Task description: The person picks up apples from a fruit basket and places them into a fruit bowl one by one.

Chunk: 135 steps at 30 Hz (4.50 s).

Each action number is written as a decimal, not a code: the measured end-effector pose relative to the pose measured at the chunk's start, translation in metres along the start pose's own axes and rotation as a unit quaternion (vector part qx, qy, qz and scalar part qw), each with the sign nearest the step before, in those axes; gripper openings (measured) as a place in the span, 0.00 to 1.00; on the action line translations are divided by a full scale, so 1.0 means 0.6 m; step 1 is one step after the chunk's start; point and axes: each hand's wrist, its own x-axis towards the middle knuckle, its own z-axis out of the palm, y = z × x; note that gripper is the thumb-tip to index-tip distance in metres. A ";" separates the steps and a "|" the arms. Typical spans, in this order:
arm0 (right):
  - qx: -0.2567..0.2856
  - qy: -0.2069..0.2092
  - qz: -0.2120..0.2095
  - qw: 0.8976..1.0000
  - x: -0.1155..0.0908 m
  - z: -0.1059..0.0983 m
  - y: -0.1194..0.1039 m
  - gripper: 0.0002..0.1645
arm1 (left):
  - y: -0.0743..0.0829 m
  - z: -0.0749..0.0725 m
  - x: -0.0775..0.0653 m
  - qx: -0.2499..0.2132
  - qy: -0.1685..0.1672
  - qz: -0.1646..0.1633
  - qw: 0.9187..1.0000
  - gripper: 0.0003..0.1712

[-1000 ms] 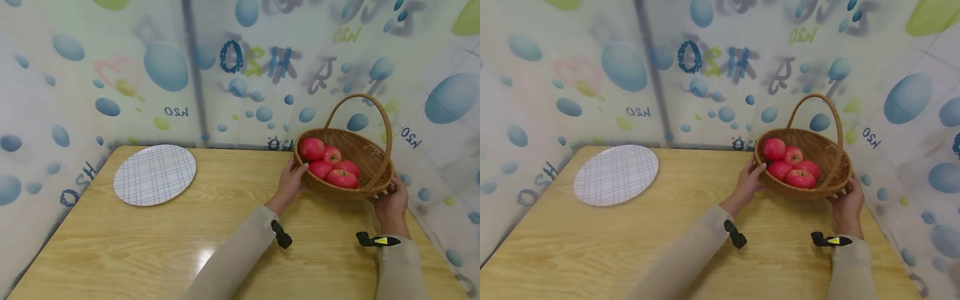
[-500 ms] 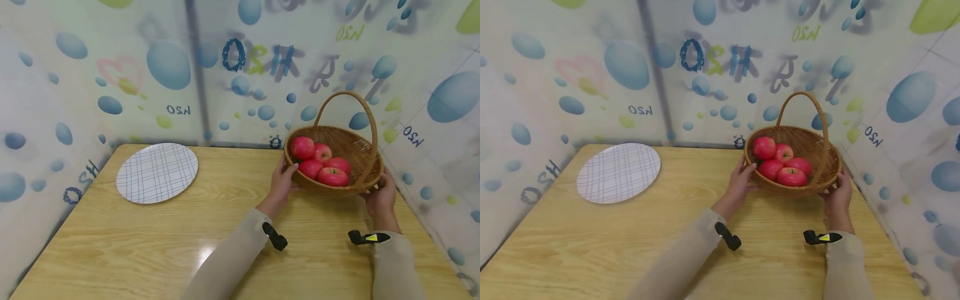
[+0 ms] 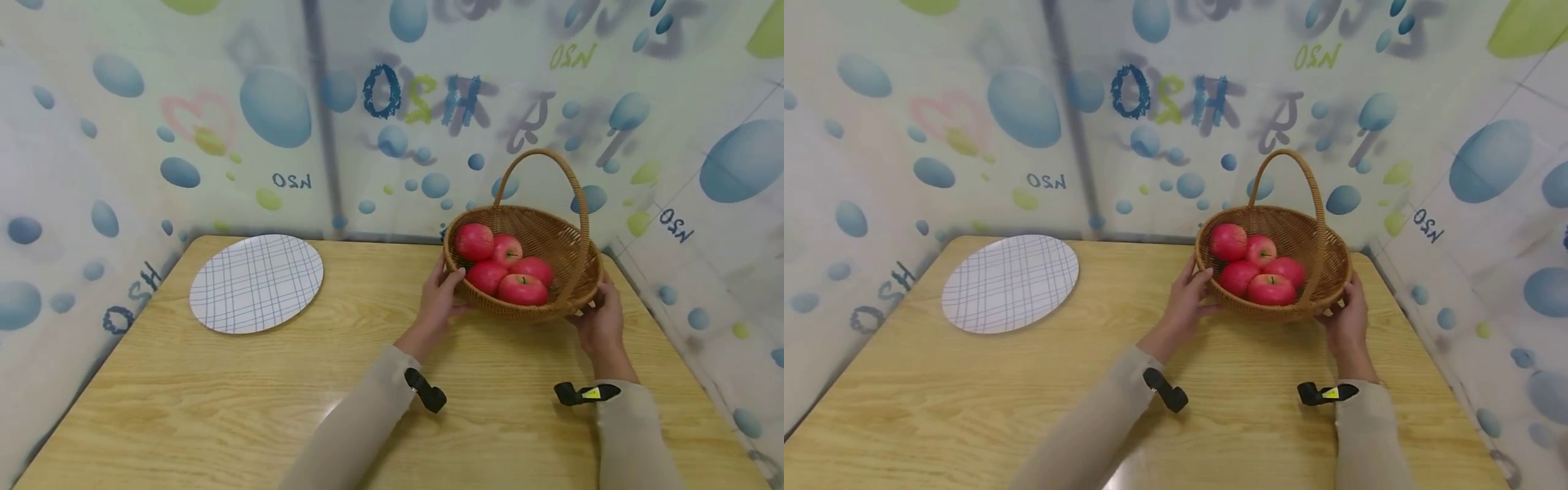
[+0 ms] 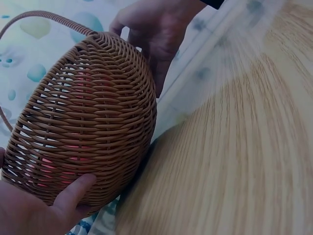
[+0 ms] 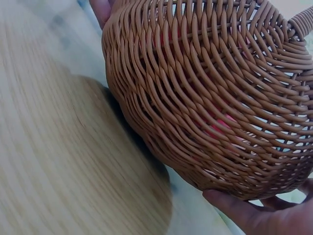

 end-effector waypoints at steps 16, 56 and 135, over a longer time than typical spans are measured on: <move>-0.028 -0.008 0.003 1.000 -0.009 0.077 0.038 0.35 | 0.046 -0.074 -0.018 0.037 0.020 -0.001 0.999 0.39; -0.141 0.039 -0.008 0.989 -0.035 0.153 0.072 0.36 | 0.108 -0.152 -0.026 0.142 0.040 0.001 0.989 0.35; -0.038 -0.016 0.025 0.999 -0.036 0.149 0.059 0.37 | 0.172 0.018 0.039 0.688 -0.235 0.042 0.685 0.24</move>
